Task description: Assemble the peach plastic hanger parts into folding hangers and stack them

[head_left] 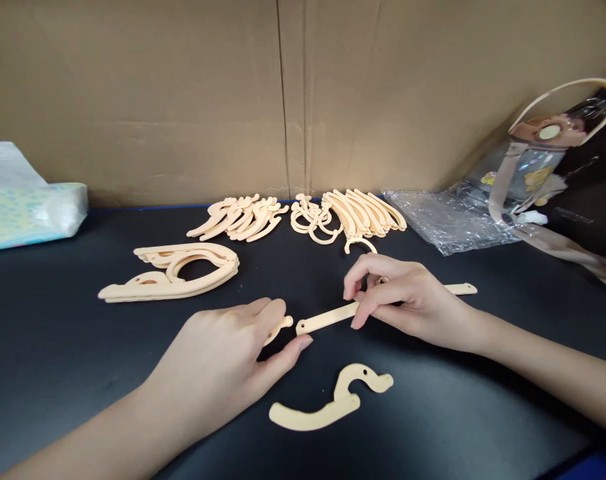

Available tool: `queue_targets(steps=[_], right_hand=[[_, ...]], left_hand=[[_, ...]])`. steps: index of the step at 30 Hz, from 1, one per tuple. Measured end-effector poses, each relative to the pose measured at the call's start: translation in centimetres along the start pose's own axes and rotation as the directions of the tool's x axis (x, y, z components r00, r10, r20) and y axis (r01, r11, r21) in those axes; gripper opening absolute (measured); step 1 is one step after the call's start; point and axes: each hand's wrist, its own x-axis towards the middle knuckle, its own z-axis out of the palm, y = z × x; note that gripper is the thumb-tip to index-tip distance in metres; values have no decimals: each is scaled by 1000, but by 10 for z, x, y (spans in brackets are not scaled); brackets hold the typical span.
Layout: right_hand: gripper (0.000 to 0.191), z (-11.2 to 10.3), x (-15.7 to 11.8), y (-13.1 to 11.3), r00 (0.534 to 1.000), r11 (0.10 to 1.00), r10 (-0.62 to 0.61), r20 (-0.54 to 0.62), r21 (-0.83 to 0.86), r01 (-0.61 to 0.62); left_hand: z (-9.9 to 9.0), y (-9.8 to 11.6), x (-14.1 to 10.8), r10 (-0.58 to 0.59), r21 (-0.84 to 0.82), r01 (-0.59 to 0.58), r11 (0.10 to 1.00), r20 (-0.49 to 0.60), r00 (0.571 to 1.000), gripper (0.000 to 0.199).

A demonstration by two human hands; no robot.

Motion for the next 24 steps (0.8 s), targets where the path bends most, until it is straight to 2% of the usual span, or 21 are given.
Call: queue_targets(steps=[10,21,24], right_hand=[[26,0,0,-4,999,998,-1,-40,67,4],[39,-4,0,-5,1000,999,-9,-8,50,9],[37,-4,0,-5,1000,999,-1,-1,42,1]], left_hand=[[0,0,-2,-4,-4,4,1000,19,1000,32],[-1,0,0,7,17,-7,1000,25,1000,31],[0,0,0,4,20,-4,1000,18,1000,32]])
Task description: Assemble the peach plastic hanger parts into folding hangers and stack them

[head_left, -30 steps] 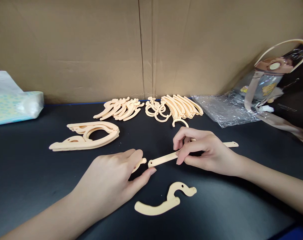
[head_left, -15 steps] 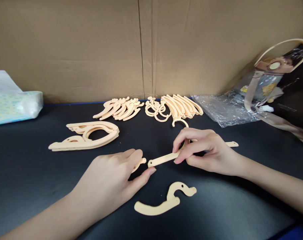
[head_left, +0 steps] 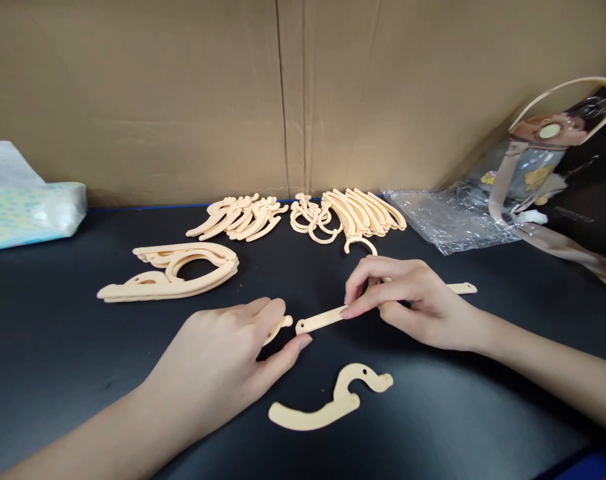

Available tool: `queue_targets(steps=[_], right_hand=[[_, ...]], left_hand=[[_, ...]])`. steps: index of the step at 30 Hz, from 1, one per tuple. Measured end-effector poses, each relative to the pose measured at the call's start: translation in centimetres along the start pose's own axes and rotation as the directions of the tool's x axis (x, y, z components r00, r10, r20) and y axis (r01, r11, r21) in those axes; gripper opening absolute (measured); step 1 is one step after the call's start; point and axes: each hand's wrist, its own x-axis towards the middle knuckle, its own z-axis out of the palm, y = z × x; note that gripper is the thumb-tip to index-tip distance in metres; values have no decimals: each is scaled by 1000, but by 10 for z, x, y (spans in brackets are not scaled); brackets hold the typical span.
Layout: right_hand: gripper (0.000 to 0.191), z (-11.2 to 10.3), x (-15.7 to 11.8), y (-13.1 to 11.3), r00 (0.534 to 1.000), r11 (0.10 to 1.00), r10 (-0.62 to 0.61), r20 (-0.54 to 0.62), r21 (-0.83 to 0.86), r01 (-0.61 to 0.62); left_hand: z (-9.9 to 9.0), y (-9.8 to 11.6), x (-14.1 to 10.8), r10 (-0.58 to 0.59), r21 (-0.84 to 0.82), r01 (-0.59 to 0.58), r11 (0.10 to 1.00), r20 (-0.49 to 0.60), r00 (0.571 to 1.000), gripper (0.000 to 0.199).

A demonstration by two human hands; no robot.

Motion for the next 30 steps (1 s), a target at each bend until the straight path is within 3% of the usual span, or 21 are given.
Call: queue_targets(steps=[8,12,19,30], right_hand=[[25,3,-2,3,1000,999,-27,16,29,26],[18,6,-3,5,999,997,49,9,66,-49],[20,6,-2,4,994,993,109,-6,48,-108],[23,6,-4,5,998,996,63,1,57,-63]], left_hand=[[-4,1,2,7,-6,-7,1000,1,1000,33],[-4,1,2,2,-12,-2,1000,4,1000,33],[1,0,0,-21,-29,21,999,-2,1000,33],[1,0,0,-3,-12,3,1000,-14,1000,33]])
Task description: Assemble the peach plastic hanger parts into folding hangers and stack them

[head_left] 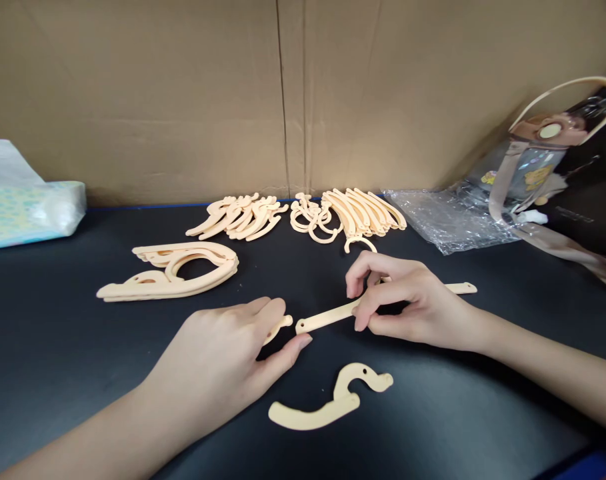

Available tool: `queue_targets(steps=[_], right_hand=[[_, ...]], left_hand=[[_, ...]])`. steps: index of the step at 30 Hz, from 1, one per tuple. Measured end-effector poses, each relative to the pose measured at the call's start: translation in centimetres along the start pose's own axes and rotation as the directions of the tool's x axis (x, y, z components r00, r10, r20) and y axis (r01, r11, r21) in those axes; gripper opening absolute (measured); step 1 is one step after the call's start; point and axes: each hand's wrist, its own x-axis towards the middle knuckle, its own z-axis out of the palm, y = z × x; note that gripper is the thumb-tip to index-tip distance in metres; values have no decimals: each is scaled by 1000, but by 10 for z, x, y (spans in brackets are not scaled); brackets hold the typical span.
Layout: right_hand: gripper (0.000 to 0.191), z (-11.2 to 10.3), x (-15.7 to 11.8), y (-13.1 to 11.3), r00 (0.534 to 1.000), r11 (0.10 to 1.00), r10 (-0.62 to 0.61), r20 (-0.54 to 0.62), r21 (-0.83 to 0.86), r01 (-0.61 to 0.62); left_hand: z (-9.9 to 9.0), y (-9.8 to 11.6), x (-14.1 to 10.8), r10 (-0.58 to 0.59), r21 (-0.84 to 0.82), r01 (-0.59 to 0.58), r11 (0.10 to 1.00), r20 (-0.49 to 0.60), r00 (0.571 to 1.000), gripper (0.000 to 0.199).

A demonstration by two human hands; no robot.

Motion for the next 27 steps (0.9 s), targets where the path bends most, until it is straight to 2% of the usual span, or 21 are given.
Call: queue_targets(steps=[10,16,23,27], right_hand=[[14,0,0,-1,999,999,40,2,16,-40],[22,-1,1,-1,1000,1000,-13,14,3,13],[37,-3,2,-4,998,999,-48,27,27,48],[32,-3,2,-2,998,998,-56,26,-1,56]], left_hand=[[-3,1,1,10,10,-10,1000,17,1000,32],[0,1,-1,8,15,-8,1000,2,1000,34],[-5,1,5,14,11,-15,1000,24,1000,32],[-4,1,4,13,16,-13,1000,6,1000,33]])
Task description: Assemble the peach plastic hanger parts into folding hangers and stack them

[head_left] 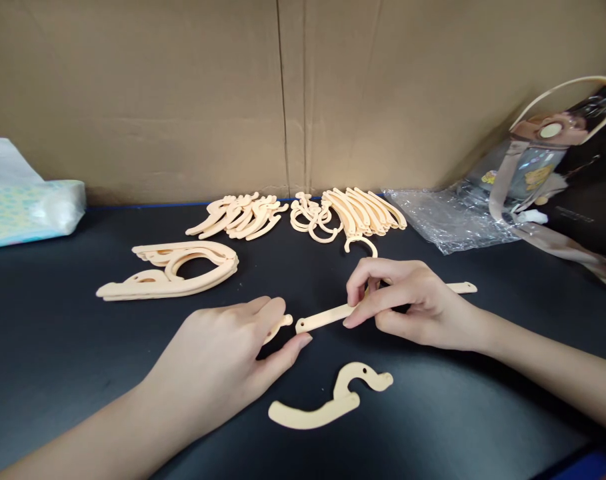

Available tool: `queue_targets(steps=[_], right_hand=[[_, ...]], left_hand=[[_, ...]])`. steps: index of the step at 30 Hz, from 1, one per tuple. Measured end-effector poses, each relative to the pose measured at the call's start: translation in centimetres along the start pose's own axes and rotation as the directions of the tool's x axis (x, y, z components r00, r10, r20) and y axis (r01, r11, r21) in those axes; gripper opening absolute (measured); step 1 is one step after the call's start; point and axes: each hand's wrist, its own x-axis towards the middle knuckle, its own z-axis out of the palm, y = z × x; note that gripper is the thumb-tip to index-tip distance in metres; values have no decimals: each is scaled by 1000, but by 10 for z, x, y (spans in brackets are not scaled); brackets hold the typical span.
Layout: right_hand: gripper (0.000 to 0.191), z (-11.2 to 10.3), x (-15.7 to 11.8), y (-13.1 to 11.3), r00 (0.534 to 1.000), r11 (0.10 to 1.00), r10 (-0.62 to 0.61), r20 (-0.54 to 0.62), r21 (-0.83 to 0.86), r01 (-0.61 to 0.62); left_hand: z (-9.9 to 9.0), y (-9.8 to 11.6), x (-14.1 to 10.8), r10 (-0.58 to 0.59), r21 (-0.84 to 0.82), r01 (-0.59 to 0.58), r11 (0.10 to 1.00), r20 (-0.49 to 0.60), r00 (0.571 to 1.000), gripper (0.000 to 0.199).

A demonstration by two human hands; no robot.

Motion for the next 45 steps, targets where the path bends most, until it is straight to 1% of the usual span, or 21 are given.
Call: queue_targets(steps=[3,6,9,12,15,16,18,19,21,22,24,26,31,37,45], right_hand=[[27,1,-1,2,1000,1000,-20,8,11,20],[22,3,-2,-1,999,998,-35,-35,45,36],[18,3,-2,-5,996,999,-4,-94,48,8],[15,3,0,-7,994,999,30,-104,21,-28],[19,4,1,-4,992,997,62,-111,-29,-66],[17,4,1,-2,992,996,69,-107,-54,-75],[6,5,0,1,994,989,76,-81,-120,-85],[9,5,0,3,995,983,82,-61,-158,-91],[24,5,-1,6,996,969,91,-16,-231,-92],[25,4,-2,7,995,962,95,7,-258,-90],[16,4,-1,7,994,955,99,46,-285,-82],[9,4,0,7,993,959,97,68,-273,-75],[8,4,3,1,992,982,92,81,-174,-77],[9,5,4,0,997,988,65,44,-145,-58],[9,7,2,3,996,991,81,42,-112,-76]], left_hand=[[3,-1,-3,-4,2,4,1000,-10,1000,33],[4,-1,-5,-1,1,1,1000,1,1000,32],[3,-1,-4,-7,-1,7,1000,-5,1000,33],[1,-1,-2,-4,-8,4,1000,-2,1000,33],[0,0,0,4,-16,-4,1000,14,1000,33],[0,1,0,5,-14,-4,1000,14,1000,33],[-1,1,0,4,-7,-4,1000,12,1000,32],[-1,1,0,6,-1,-6,1000,7,1000,32],[-2,1,0,13,11,-13,1000,7,1000,32],[-2,1,-1,14,15,-14,1000,10,1000,32],[-3,1,-1,16,18,-16,1000,23,1000,31],[-2,0,-1,15,14,-16,1000,21,1000,31],[2,-1,-4,4,0,-4,1000,-15,1000,32],[0,-1,-4,11,-76,-10,997,15,1000,34],[1,-2,-2,24,-115,-18,993,47,999,30]])
